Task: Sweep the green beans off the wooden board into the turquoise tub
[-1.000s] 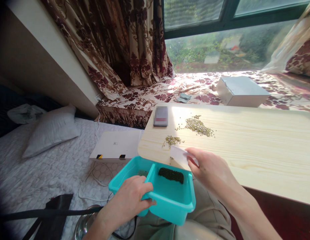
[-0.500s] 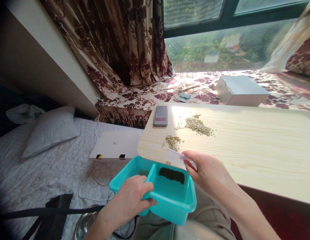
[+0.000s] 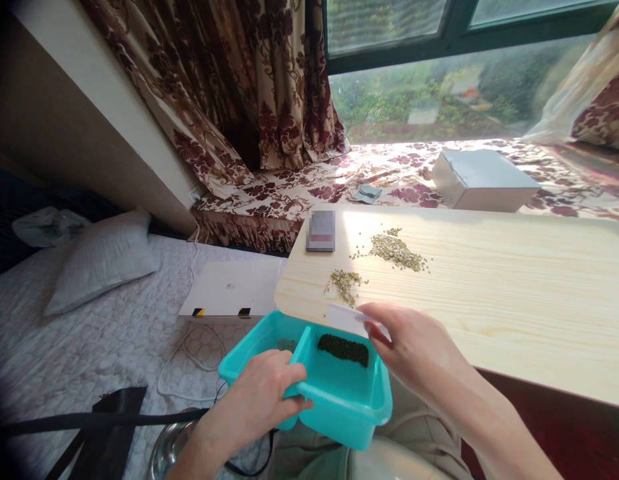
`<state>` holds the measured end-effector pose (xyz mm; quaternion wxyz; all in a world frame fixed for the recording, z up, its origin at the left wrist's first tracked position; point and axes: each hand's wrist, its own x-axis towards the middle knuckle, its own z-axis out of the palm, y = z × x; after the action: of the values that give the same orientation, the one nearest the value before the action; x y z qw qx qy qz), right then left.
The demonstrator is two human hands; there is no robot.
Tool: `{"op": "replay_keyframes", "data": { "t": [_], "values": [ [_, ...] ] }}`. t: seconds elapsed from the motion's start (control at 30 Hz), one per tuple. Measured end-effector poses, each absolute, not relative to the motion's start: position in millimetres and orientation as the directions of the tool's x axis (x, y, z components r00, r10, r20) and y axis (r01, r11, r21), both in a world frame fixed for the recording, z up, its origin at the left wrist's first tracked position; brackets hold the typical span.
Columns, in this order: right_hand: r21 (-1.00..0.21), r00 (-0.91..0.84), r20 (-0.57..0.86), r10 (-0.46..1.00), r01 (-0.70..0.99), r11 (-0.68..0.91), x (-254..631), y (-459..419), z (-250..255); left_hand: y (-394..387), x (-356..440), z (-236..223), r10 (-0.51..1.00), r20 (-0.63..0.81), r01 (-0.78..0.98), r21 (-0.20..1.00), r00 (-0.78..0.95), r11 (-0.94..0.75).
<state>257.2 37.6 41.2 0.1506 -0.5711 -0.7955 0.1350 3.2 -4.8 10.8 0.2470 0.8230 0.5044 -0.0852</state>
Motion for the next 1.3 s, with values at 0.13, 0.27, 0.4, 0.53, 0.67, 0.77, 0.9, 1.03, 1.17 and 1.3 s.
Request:
{"op": "replay_keyframes", "data": {
  "t": [0.13, 0.27, 0.4, 0.53, 0.67, 0.77, 0.9, 1.03, 1.17, 1.3],
  "values": [
    [-0.355, -0.277, 0.114, 0.954, 0.886, 0.3, 260, 41, 41, -6, 0, 10, 0.796, -0.384, 0.876, 0.321, 0.468, -0.36],
    [-0.265, -0.287, 0.163, 0.944, 0.909, 0.322, 250, 48, 32, -7, -5, 9, 0.806, -0.386, 0.883, 0.328, 0.449, -0.335],
    [-0.282, -0.369, 0.177, 0.912, 0.869, 0.406, 241, 45, 29, -8, -10, 10, 0.811, -0.395, 0.892, 0.321, 0.432, -0.319],
    [-0.339, -0.367, 0.153, 0.917, 0.852, 0.398, 264, 37, 35, -10, -7, 9, 0.81, -0.389, 0.891, 0.306, 0.439, -0.335],
    [-0.282, -0.169, 0.195, 0.966, 0.934, 0.221, 305, 38, 35, -9, 7, 7, 0.764, -0.385, 0.85, 0.326, 0.518, -0.413],
    [-0.292, -0.08, 0.161, 0.984, 0.948, 0.125, 320, 39, 29, -7, 21, 7, 0.721, -0.388, 0.817, 0.329, 0.575, -0.474],
    [-0.341, -0.088, 0.142, 0.986, 0.931, 0.132, 317, 38, 25, -6, 36, 11, 0.678, -0.36, 0.767, 0.346, 0.64, -0.54],
    [-0.366, -0.149, 0.172, 0.974, 0.908, 0.204, 309, 43, 22, -7, 42, 14, 0.655, -0.377, 0.756, 0.35, 0.655, -0.553],
    [-0.352, -0.212, 0.232, 0.949, 0.891, 0.285, 302, 50, 18, -9, 41, 11, 0.666, -0.363, 0.758, 0.337, 0.651, -0.558],
    [-0.366, -0.245, 0.213, 0.946, 0.877, 0.31, 302, 51, 22, -11, 37, 10, 0.679, -0.357, 0.766, 0.337, 0.642, -0.548]
  ]
}}
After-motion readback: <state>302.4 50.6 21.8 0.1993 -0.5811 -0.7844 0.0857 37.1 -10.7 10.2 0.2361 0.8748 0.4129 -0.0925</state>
